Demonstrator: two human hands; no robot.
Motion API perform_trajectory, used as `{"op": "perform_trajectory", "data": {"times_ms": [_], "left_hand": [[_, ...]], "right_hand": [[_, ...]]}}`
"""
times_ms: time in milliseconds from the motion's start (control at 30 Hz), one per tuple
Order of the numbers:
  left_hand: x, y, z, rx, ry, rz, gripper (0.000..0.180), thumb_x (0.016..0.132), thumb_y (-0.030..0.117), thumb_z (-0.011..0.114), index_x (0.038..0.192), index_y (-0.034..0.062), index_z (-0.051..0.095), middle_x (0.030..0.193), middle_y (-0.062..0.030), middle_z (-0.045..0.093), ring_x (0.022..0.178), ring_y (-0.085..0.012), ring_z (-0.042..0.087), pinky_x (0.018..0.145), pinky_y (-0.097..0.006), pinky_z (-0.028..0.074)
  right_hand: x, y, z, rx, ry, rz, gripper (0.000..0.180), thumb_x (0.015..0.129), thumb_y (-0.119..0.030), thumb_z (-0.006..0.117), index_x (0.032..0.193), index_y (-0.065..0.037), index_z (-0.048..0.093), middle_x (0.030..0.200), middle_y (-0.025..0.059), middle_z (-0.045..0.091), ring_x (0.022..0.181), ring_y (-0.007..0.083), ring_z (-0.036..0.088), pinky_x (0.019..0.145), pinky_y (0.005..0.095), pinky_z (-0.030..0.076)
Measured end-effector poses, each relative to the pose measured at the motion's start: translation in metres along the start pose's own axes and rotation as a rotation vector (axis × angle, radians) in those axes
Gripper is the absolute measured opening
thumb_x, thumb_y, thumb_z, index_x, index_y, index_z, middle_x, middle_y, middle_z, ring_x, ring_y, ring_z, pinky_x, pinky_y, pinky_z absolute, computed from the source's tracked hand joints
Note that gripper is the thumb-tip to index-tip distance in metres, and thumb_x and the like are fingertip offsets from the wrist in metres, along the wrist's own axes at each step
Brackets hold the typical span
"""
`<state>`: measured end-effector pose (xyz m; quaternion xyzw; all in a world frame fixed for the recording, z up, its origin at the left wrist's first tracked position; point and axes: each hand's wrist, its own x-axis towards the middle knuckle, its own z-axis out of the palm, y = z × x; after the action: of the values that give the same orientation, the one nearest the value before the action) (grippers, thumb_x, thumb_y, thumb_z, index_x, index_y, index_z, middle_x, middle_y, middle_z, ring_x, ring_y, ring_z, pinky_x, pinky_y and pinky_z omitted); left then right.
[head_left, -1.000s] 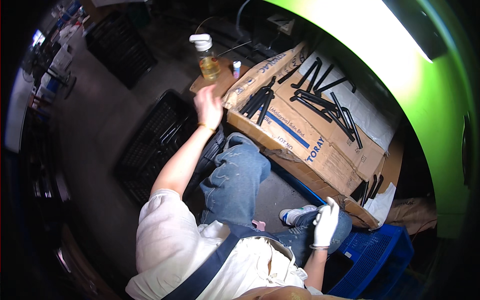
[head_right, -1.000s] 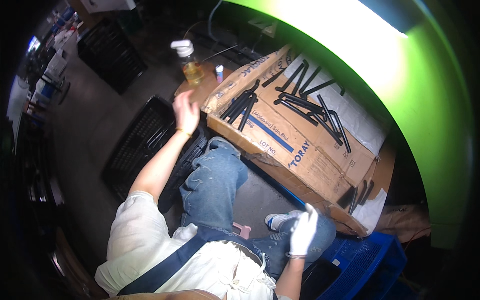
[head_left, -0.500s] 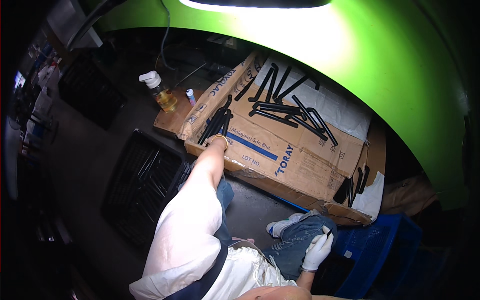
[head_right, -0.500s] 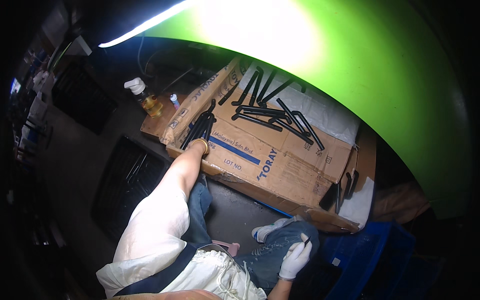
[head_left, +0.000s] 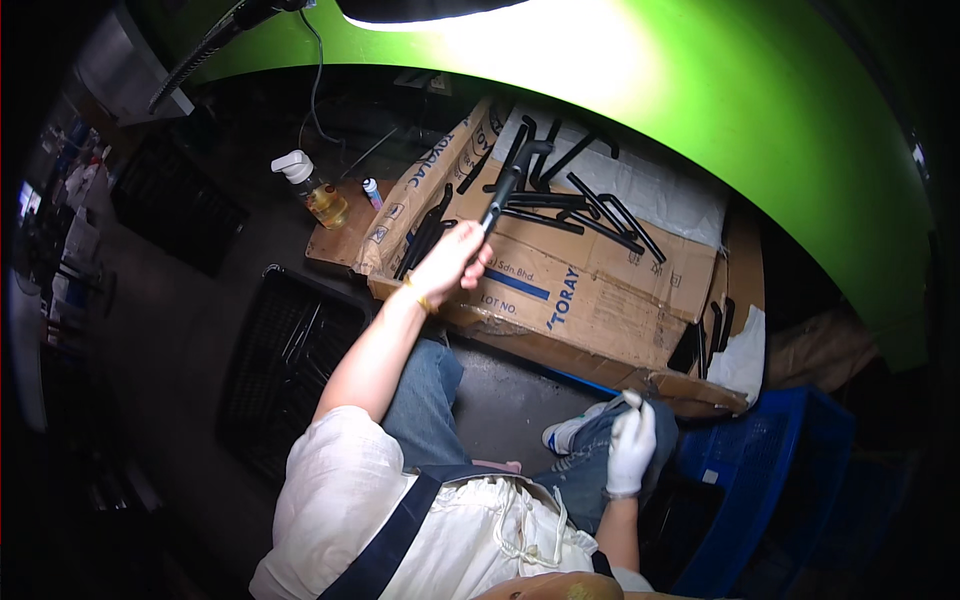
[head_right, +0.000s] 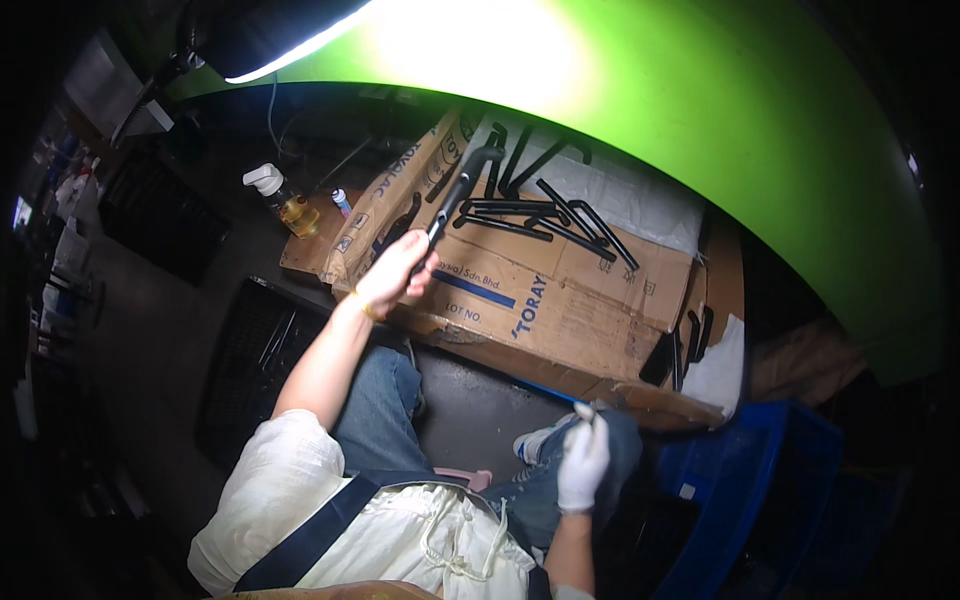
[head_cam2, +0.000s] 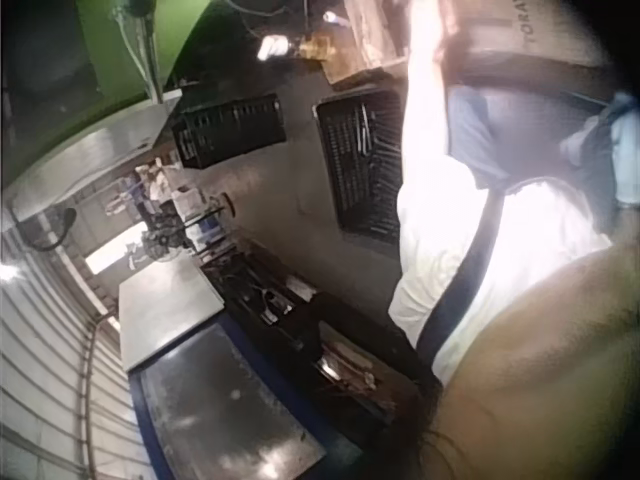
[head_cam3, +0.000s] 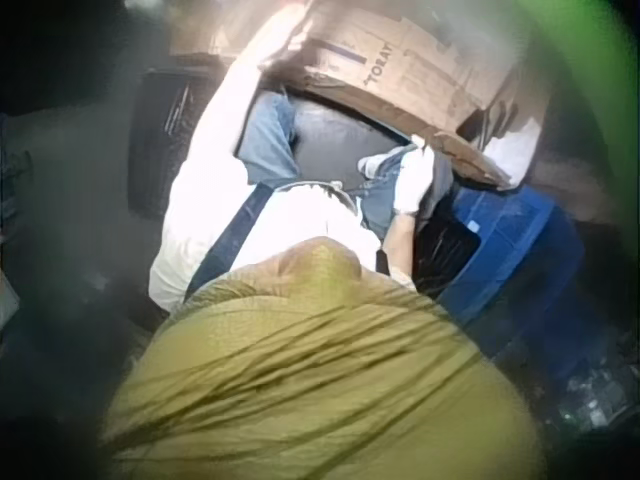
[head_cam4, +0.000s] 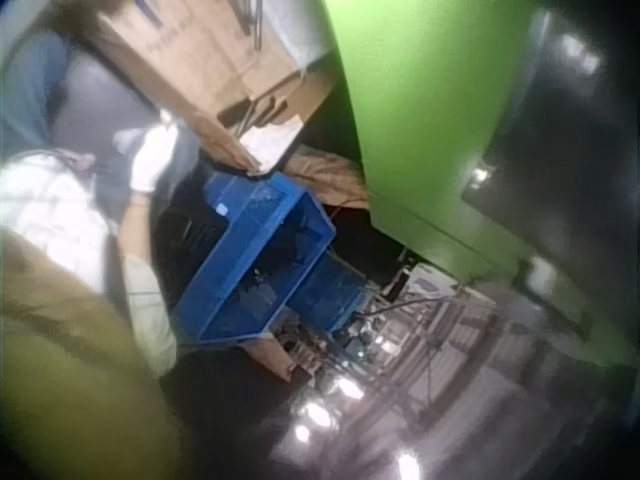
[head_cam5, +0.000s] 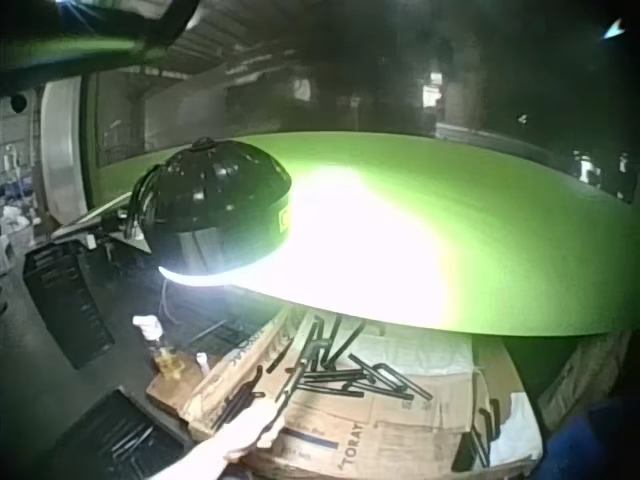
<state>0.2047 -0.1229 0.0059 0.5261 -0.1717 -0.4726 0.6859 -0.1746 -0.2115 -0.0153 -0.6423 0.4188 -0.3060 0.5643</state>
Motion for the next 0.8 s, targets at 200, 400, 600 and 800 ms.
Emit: {"op": "perform_trajectory", "data": {"times_ms": [200,400,600,800], "left_hand": [[-0.115,-0.034,0.069,-0.149,-0.25,-0.147,0.024,0.104,0.035,0.045,0.105,0.0107,0.045,0.085,-0.0022,0.055,0.052,-0.0035,0.038,0.043,-0.018,0.031],[-0.172,-0.069,0.105,0.079,-0.24,0.077,0.025,0.103,0.017,0.049,0.123,0.0056,0.038,0.092,-0.0058,0.055,0.057,-0.0054,0.05,0.048,-0.019,0.041],[-0.187,-0.076,0.108,0.135,-0.162,0.051,0.029,0.104,0.024,0.048,0.124,0.0037,0.044,0.096,-0.0045,0.053,0.061,-0.0078,0.051,0.053,-0.021,0.043],[-0.199,-0.063,0.108,-0.22,-0.405,-0.078,0.051,0.102,0.022,0.048,0.146,0.0026,0.032,0.117,-0.0077,0.052,0.077,-0.0103,0.054,0.068,-0.025,0.047]], "right_hand": [[0.013,-0.074,0.076,-0.085,-0.244,-0.19,0.026,0.096,-0.009,0.059,0.12,0.0,0.061,0.102,0.008,0.067,0.08,0.0095,0.057,0.074,0.023,0.048],[0.01,-0.094,0.091,0.22,-0.335,0.09,0.024,0.092,-0.018,0.068,0.108,0.0,0.066,0.084,-0.0006,0.062,0.07,0.0042,0.053,0.06,0.0205,0.042],[-0.005,-0.098,0.089,0.152,-0.263,0.04,0.022,0.091,-0.02,0.071,0.099,0.0,0.066,0.079,0.0014,0.064,0.071,0.007,0.056,0.063,0.0235,0.046],[-0.003,-0.101,0.079,0.184,-0.321,0.11,0.023,0.092,-0.023,0.069,0.096,-0.001,0.066,0.074,-0.0015,0.058,0.067,0.0054,0.05,0.059,0.0238,0.042]]}}
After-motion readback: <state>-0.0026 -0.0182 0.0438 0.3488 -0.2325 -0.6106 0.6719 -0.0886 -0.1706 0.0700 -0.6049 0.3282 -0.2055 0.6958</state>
